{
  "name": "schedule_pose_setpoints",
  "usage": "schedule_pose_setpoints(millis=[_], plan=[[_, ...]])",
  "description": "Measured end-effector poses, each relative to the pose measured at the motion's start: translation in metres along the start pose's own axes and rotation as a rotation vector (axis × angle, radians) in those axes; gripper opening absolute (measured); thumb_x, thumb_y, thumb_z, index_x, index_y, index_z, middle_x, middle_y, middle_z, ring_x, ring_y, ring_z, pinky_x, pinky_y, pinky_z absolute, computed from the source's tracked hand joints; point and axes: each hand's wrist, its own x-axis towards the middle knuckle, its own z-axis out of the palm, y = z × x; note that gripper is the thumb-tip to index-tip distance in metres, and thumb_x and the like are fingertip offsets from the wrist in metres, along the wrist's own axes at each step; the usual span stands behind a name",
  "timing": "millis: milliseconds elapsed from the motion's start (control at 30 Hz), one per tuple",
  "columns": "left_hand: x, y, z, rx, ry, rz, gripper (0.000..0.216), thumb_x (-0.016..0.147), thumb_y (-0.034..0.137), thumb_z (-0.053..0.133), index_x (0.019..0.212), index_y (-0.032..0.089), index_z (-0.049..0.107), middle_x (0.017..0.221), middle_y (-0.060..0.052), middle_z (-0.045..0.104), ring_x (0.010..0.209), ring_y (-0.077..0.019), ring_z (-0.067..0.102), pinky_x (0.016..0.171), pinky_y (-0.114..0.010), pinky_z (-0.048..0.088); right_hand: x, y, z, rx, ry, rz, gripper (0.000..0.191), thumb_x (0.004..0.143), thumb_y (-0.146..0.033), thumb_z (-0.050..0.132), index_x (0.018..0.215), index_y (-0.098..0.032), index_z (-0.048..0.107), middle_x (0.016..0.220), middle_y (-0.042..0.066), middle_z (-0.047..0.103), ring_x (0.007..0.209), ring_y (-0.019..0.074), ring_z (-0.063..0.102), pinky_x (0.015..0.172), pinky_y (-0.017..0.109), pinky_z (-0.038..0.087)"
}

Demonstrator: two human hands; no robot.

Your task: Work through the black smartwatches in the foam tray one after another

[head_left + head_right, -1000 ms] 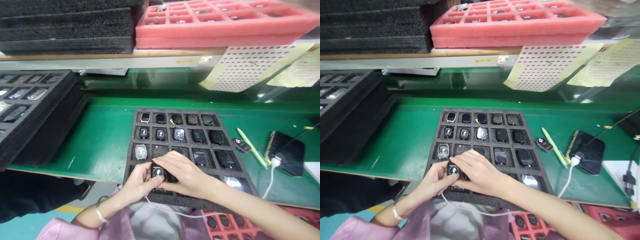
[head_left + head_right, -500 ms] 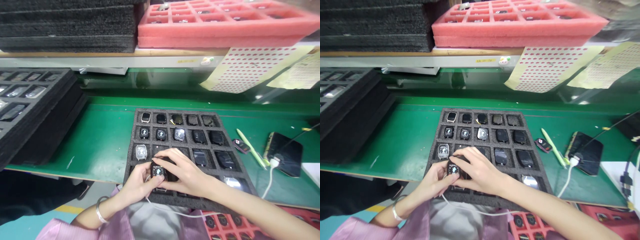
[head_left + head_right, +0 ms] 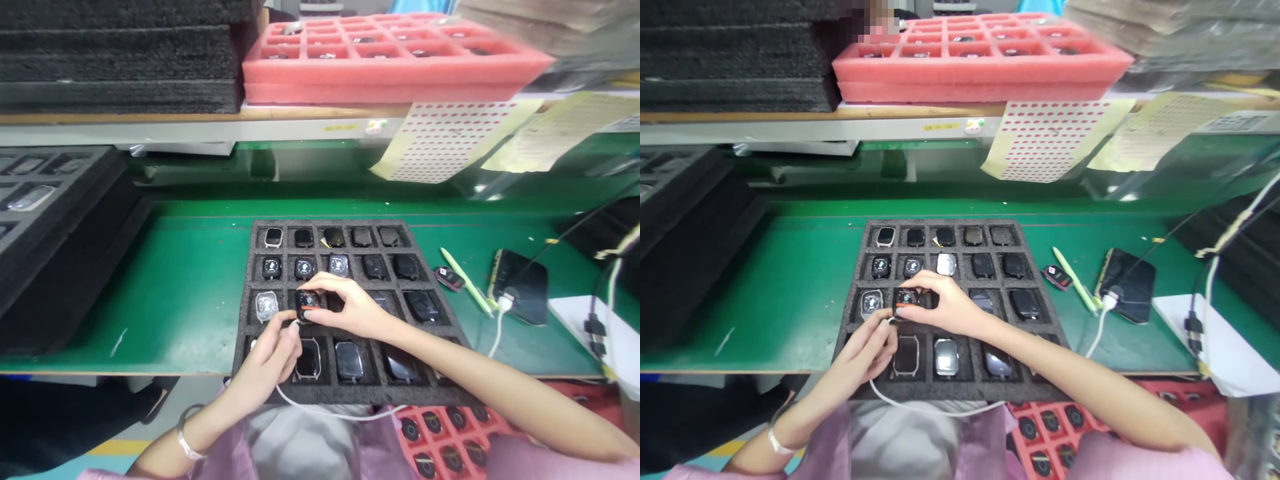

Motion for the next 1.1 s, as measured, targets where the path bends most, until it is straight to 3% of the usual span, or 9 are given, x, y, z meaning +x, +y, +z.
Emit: schedule_pose_setpoints(millis=[100,200,400,533,600,733,867,1000,1100], plan=[[-0.001,-0.001,-0.003,0.057,-0.080,0.013,0.034,0.094,0.045,0.043,0.109,0.016,0.051,0.051,0.009,0.034,0.039,-0.0047,0.024,0.038,-0.018,0.017,-0.002,0.001,-0.006,0.070,0.056,0.101,0.028,0.085,-0.036,0.061,0.100,-0.012,0.066,0.087,0.006,0.066,0.076,0.0184,0.061,0.071,0.032,0.051],[-0.003,-0.003,-0.010,0.050,-0.111,0.020,0.032,0.094,0.040,0.043,0.089,0.013,0.058,0.054,0.003,0.049,0.035,-0.0024,0.029,0.037,-0.019,0.016,-0.004,0.004,-0.007,-0.155,0.077,0.024,0.032,0.080,-0.033,0.069,0.105,-0.012,0.065,0.092,0.009,0.065,0.083,0.0207,0.060,0.077,0.035,0.050],[-0.009,-0.001,-0.017,-0.140,-0.047,0.074,0.027,0.081,0.036,0.063,0.091,0.012,0.060,0.074,-0.003,0.057,0.048,-0.0061,0.046,0.046,-0.019,0.034,-0.011,-0.012,-0.013,-0.722,-0.214,-0.184,0.047,0.079,-0.028,0.073,0.120,-0.011,0.057,0.112,0.015,0.059,0.103,0.0282,0.054,0.086,0.042,0.046],[-0.008,0.004,-0.009,-0.030,-0.099,0.031,0.025,0.084,0.036,0.062,0.091,0.013,0.056,0.061,0.004,0.050,0.040,-0.0019,0.037,0.040,-0.016,0.026,-0.021,-0.029,-0.034,-0.974,-0.369,-0.077,0.024,0.080,-0.022,0.071,0.100,-0.012,0.065,0.092,0.011,0.065,0.089,0.0271,0.060,0.080,0.041,0.046],[-0.003,0.005,0.000,0.019,-0.100,-0.010,0.023,0.088,0.037,0.056,0.089,0.014,0.053,0.063,0.003,0.053,0.035,-0.0002,0.034,0.035,-0.015,0.021,-0.027,-0.029,-0.038,-1.026,-0.395,-0.032,0.027,0.077,-0.021,0.074,0.100,-0.012,0.064,0.093,0.011,0.065,0.090,0.0277,0.060,0.080,0.041,0.047],[0.007,0.006,0.017,0.030,-0.109,-0.051,0.026,0.086,0.039,0.059,0.086,0.013,0.054,0.074,-0.002,0.060,0.035,0.0001,0.036,0.030,-0.013,0.019,-0.034,-0.017,-0.033,-0.985,-0.329,0.001,0.032,0.077,-0.017,0.072,0.107,-0.012,0.061,0.100,0.012,0.061,0.093,0.0275,0.060,0.082,0.041,0.048],[0.011,0.003,0.019,0.041,-0.099,-0.042,0.029,0.083,0.035,0.062,0.102,0.013,0.058,0.089,-0.007,0.063,0.036,0.0013,0.035,0.030,-0.013,0.021,-0.037,-0.013,-0.039,-0.700,-0.226,0.078,0.041,0.077,-0.019,0.073,0.115,-0.011,0.058,0.101,0.011,0.060,0.087,0.0233,0.060,0.076,0.035,0.052],[0.012,-0.001,0.015,0.043,-0.104,-0.031,0.038,0.077,0.028,0.070,0.110,0.014,0.058,0.073,0.000,0.059,0.038,-0.0004,0.034,0.031,-0.012,0.025,-0.040,-0.025,-0.042,-0.378,-0.137,0.032,0.045,0.077,-0.027,0.074,0.118,-0.016,0.058,0.102,0.008,0.058,0.086,0.0195,0.059,0.075,0.031,0.052],[0.012,0.000,0.017,0.026,-0.117,-0.003,0.040,0.071,0.022,0.076,0.107,0.013,0.060,0.074,0.001,0.058,0.044,-0.0010,0.036,0.035,-0.012,0.030,-0.043,-0.033,-0.029,-0.354,-0.173,-0.077,0.040,0.079,-0.022,0.071,0.117,-0.017,0.058,0.108,0.008,0.055,0.097,0.0209,0.057,0.083,0.032,0.050]])
